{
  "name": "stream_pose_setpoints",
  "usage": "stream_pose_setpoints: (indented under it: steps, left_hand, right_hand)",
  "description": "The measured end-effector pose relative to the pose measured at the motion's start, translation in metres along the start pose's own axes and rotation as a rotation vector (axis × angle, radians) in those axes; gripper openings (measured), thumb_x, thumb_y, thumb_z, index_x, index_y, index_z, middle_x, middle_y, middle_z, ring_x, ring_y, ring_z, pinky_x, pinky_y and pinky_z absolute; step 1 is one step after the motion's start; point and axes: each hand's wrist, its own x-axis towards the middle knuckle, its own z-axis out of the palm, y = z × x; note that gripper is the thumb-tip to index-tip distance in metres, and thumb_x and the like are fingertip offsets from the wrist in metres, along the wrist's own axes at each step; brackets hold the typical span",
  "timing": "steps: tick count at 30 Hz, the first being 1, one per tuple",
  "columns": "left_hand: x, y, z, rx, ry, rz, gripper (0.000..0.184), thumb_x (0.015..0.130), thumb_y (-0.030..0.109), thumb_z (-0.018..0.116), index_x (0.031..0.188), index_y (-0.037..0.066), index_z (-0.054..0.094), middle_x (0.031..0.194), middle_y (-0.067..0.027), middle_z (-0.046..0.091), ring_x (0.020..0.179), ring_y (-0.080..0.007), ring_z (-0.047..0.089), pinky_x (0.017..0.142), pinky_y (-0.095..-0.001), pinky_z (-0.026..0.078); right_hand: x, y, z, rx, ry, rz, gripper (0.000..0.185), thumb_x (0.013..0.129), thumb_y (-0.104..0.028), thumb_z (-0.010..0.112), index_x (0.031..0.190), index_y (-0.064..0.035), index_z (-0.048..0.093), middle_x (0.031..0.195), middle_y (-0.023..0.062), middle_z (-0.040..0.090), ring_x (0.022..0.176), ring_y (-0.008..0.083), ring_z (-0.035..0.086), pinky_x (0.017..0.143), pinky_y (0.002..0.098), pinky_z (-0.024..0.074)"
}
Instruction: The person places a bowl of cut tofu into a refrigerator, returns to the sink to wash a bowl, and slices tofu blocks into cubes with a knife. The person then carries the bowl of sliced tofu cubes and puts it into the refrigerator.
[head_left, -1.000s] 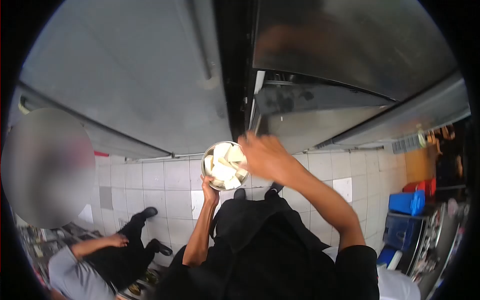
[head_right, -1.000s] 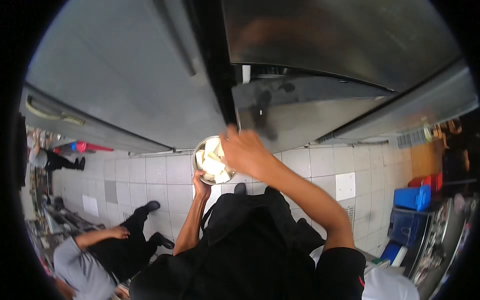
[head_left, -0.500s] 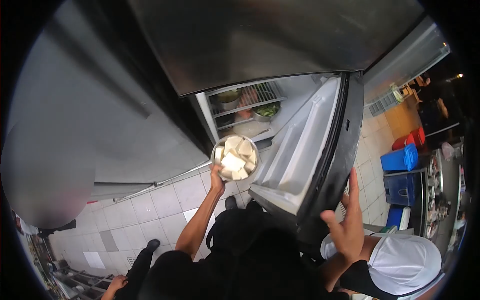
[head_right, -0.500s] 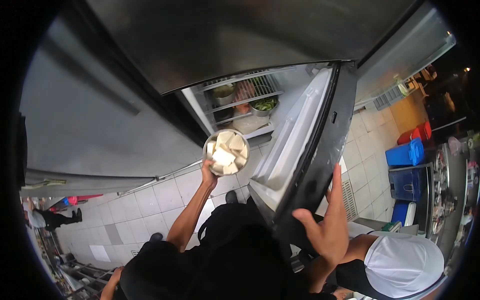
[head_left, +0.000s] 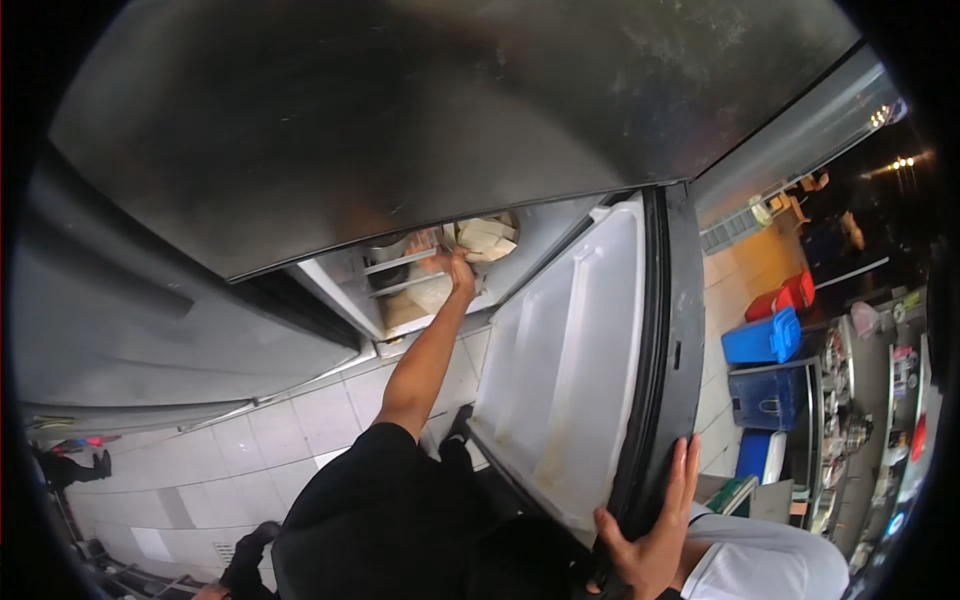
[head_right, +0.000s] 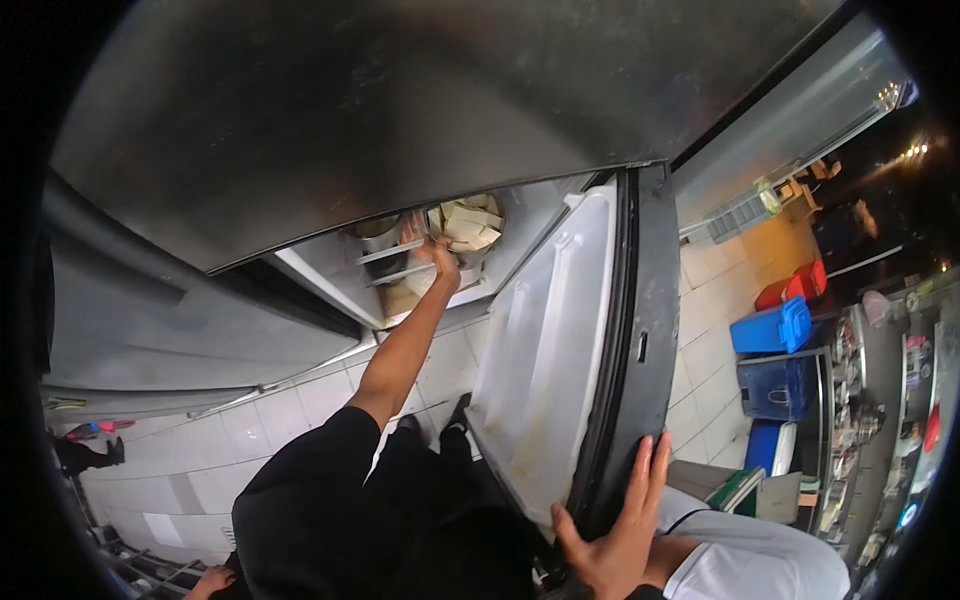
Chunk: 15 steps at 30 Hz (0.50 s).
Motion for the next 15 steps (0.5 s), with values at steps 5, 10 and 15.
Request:
stream_pose_setpoints:
  steps: [5,10,15]
  left_hand:
    - [0.070,-0.058,0.027,0.139,0.373,0.294,0.061,0.076,0.033,0.054,0.132,0.016,0.039,0.133,-0.0115,0.044,0.121,-0.0283,0.041,0.087,-0.0547,0.040]
    - [0.106,-0.064,0.020,0.045,0.090,-0.101,0.052,0.081,0.036,0.051,0.128,0.017,0.044,0.127,-0.0098,0.049,0.118,-0.0296,0.045,0.088,-0.0580,0.038]
    - [0.042,0.021,0.000,0.174,-0.319,-0.191,0.052,0.086,0.042,0.047,0.132,0.017,0.043,0.133,-0.0093,0.048,0.121,-0.0279,0.049,0.088,-0.0552,0.041]
  right_hand:
    - [-0.001,-0.014,-0.006,0.034,-0.024,0.053,0.096,0.068,-0.016,0.078,0.149,-0.0038,0.028,0.152,0.0274,0.023,0.138,0.0428,0.028,0.113,0.0432,0.0257]
    - [-0.003,-0.026,-0.004,0.032,-0.042,0.098,0.099,0.068,-0.016,0.078,0.150,-0.0044,0.025,0.153,0.0271,0.021,0.140,0.0425,0.025,0.114,0.0434,0.0244]
    - [-0.004,-0.025,0.013,0.010,0.044,0.030,0.106,0.063,-0.021,0.082,0.149,-0.0010,0.025,0.154,0.0269,0.019,0.140,0.0447,0.027,0.111,0.0444,0.0291]
